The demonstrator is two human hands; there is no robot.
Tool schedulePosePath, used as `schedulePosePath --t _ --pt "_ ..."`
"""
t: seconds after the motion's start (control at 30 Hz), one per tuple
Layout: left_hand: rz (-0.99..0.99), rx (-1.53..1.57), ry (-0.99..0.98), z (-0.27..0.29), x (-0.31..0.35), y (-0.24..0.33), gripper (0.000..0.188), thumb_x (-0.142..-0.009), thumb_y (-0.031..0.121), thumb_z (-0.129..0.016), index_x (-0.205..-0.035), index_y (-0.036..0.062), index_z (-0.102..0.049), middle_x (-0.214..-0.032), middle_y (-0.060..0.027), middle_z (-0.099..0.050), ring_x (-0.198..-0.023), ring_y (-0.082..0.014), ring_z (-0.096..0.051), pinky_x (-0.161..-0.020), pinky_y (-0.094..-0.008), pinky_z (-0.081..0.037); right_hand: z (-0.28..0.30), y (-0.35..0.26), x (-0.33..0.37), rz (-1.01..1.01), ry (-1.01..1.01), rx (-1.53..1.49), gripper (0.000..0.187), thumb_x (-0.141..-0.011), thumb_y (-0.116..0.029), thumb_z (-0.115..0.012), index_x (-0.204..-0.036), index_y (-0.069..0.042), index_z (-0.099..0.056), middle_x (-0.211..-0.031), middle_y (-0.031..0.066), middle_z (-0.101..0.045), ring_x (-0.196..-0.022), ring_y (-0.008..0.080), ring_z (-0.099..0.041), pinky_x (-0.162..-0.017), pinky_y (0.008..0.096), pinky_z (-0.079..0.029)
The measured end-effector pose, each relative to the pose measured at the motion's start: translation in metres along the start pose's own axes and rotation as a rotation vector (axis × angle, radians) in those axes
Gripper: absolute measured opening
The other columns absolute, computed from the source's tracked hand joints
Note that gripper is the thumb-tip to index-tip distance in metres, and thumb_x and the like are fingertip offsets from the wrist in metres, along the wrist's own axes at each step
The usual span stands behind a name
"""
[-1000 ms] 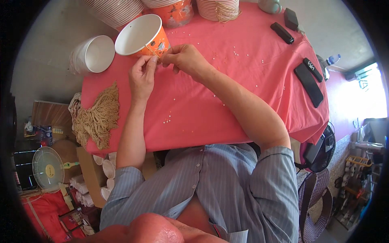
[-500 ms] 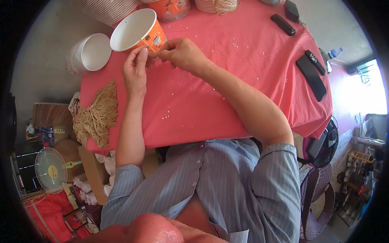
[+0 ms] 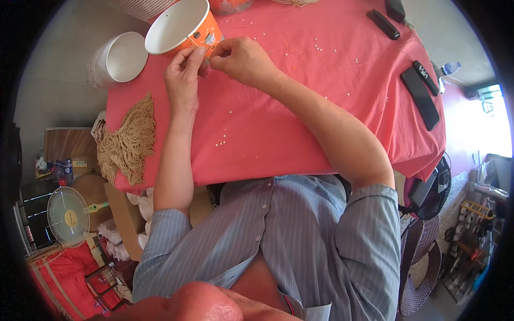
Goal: The person is putting rubber bands around the rims of paper cups.
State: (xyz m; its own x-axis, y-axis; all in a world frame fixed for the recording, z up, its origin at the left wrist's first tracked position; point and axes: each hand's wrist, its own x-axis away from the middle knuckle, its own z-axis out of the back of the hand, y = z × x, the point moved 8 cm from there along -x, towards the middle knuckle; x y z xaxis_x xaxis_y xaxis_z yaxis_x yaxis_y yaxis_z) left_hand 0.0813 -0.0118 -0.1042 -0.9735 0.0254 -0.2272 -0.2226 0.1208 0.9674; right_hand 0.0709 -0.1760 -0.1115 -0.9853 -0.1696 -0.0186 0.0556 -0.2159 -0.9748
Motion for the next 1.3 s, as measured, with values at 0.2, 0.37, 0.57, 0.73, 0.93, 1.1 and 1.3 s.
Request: schedulePosePath --t 0.2,0.37,0.57,0.73,0.93,1.1,1.3 --pt "0.059 0.022 -0.05 0.007 0.001 -0.016 0.019 -0.104 0.017 -0.079 -0.113 0.0001 -0.078 -0.092 0.0017 -0.074 -0.076 -0.0052 -0.062 -0.067 -0.0226 -0.047 0.001 -0.003 0.004 0.029 0.021 0.041 0.025 -0.097 -0.026 -0.073 -0.102 -0.002 -0.079 -0.087 0.0001 -0.073 -0.074 0.0082 -0.065 -0.074 0.0293 -0.058" --pt "0.097 0.105 -0.069 0.004 0.002 -0.016 0.019 -0.105 0.016 -0.078 -0.114 0.0005 -0.079 -0.095 0.0005 -0.075 -0.08 -0.0053 -0.063 -0.069 -0.0235 -0.048 0.007 -0.001 0.003 0.003 0.017 0.002 0.025 -0.097 -0.026 -0.073 -0.101 -0.002 -0.078 -0.087 0.0007 -0.073 -0.073 0.0092 -0.066 -0.074 0.0297 -0.059" --pt "0.003 0.008 -0.035 0.004 0.004 -0.003 0.017 -0.105 0.014 -0.076 -0.116 0.0003 -0.077 -0.098 -0.0048 -0.078 -0.083 -0.0097 -0.067 -0.073 -0.027 -0.051 0.008 -0.005 0.004 0.042 0.031 -0.009 0.026 -0.096 -0.026 -0.073 -0.101 -0.001 -0.078 -0.087 0.0016 -0.074 -0.074 0.0098 -0.068 -0.075 0.0299 -0.059" --pt "-0.002 0.035 -0.062 0.001 0.003 -0.001 0.015 -0.104 0.012 -0.078 -0.114 0.0008 -0.076 -0.1 -0.0051 -0.078 -0.084 -0.0093 -0.068 -0.074 -0.0268 -0.052 0.011 0.0 0.002 0.045 0.054 0.032 0.026 -0.095 -0.026 -0.074 -0.102 -0.001 -0.079 -0.086 0.002 -0.075 -0.074 0.0095 -0.069 -0.072 0.0302 -0.059" --pt "-0.007 -0.018 -0.088 0.007 0.001 -0.001 0.015 -0.107 0.016 -0.075 -0.112 0.0015 -0.076 -0.1 -0.0032 -0.078 -0.083 -0.0081 -0.066 -0.074 -0.0262 -0.051 0.011 -0.004 0.002 0.109 0.079 0.042 0.026 -0.095 -0.025 -0.075 -0.101 -0.001 -0.078 -0.086 0.002 -0.076 -0.073 0.0095 -0.068 -0.071 0.0299 -0.059" --pt "0.11 -0.084 -0.083 0.009 0.003 -0.011 0.017 -0.105 0.01 -0.075 -0.115 -0.003 -0.078 -0.108 -0.0037 -0.079 -0.098 -0.007 -0.07 -0.087 -0.0228 -0.054 0.012 -0.001 -0.001 0.138 0.107 0.046 0.024 -0.095 -0.023 -0.075 -0.101 0.0 -0.078 -0.086 0.0022 -0.076 -0.072 0.0089 -0.068 -0.07 0.0299 -0.058" --pt "0.168 -0.201 -0.125 0.001 0.006 -0.015 0.015 -0.104 0.01 -0.076 -0.114 -0.0016 -0.078 -0.099 0.0018 -0.076 -0.089 -0.0028 -0.064 -0.078 -0.02 -0.049 0.014 0.002 -0.003 0.119 0.083 0.036 0.022 -0.095 -0.021 -0.074 -0.1 -0.001 -0.078 -0.086 0.0022 -0.076 -0.072 0.0083 -0.067 -0.069 0.0291 -0.058"
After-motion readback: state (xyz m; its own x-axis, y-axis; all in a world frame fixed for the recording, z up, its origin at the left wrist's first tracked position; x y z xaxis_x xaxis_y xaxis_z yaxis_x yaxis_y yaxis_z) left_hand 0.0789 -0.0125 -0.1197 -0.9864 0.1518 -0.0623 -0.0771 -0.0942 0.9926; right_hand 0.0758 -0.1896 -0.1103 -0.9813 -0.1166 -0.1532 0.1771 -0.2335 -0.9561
